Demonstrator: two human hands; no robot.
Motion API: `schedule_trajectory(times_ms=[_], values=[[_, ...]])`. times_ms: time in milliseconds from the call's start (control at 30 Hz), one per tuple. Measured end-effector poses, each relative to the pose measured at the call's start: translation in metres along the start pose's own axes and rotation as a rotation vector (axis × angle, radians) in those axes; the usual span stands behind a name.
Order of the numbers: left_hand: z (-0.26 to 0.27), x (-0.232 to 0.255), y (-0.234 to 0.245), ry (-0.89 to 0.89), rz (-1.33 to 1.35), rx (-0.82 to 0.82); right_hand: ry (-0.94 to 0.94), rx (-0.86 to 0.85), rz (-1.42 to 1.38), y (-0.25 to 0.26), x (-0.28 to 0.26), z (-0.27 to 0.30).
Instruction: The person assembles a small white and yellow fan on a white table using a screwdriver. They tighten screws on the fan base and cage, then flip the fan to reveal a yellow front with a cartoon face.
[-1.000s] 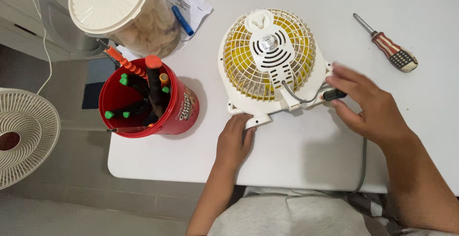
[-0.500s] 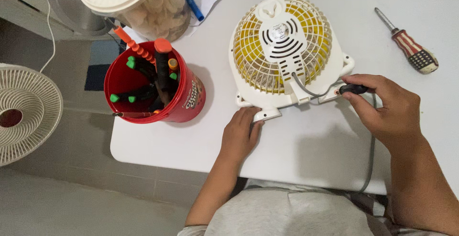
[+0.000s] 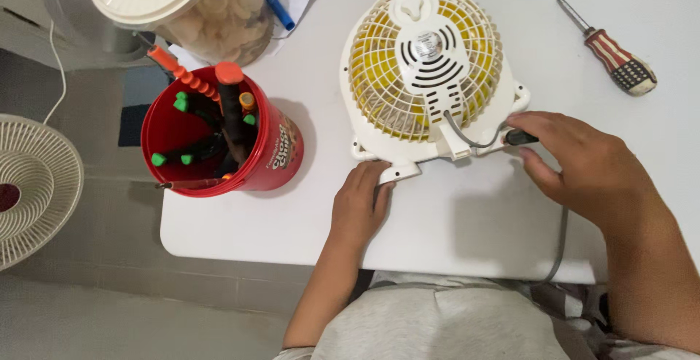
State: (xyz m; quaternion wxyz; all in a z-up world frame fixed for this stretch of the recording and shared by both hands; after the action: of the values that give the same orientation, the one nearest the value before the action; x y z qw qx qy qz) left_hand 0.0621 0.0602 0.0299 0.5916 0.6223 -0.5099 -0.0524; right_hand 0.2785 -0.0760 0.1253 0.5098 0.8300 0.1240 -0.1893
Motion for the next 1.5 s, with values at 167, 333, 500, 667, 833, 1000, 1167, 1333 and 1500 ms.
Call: schedule_trajectory(times_ms=[167, 333, 500, 667, 833, 1000, 1167, 1333, 1500], values=[[0.0, -0.001, -0.002, -0.016, -0.02, 0.004, -0.157, -0.189, 0.103, -0.006, 0.013, -0.005], [0.0, 0.0, -0.001, -0.02, -0.022, 0.027, -0.21, -0.265, 0.348, -0.011, 0.012, -0.01], [0.0, -0.001, -0.002, 0.003, -0.026, 0.006, -0.07, -0.196, 0.396, -0.002, -0.004, -0.016], [-0.001, 0.002, 0.001, -0.024, -0.02, 0.019, 0.103, -0.129, 0.003, 0.009, -0.015, -0.009], [-0.001, 0.0, -0.001, 0.011, -0.032, -0.012, -0.052, -0.117, -0.033, 0.006, 0.01, -0.006], [-0.001, 0.003, 0.0, 0.038, -0.074, -0.028, -0.128, -0.142, 0.103, -0.003, 0.014, -0.008], [-0.001, -0.001, 0.0, 0.093, -0.039, -0.077, -0.034, -0.031, -0.046, 0.005, 0.008, -0.002], [-0.001, -0.004, -0.002, 0.111, -0.054, -0.106, 0.026, 0.039, -0.221, -0.007, 0.033, 0.01], [-0.004, -0.005, -0.002, 0.116, -0.047, -0.131, 0.002, 0.255, -0.182, -0.025, 0.059, 0.026]])
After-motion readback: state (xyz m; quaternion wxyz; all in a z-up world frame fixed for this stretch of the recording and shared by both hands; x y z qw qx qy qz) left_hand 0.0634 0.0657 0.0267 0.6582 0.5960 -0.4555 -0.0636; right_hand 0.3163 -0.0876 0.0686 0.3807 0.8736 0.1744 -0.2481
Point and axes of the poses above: each hand's wrist, its own z-axis away from the middle knuckle, its own y-axis out of the back of the hand, x = y × z, the point moved 9 cm from there along -z, towards the middle knuckle, and after that the axes turned 10 degrees about -z, right-handed, at the moved point
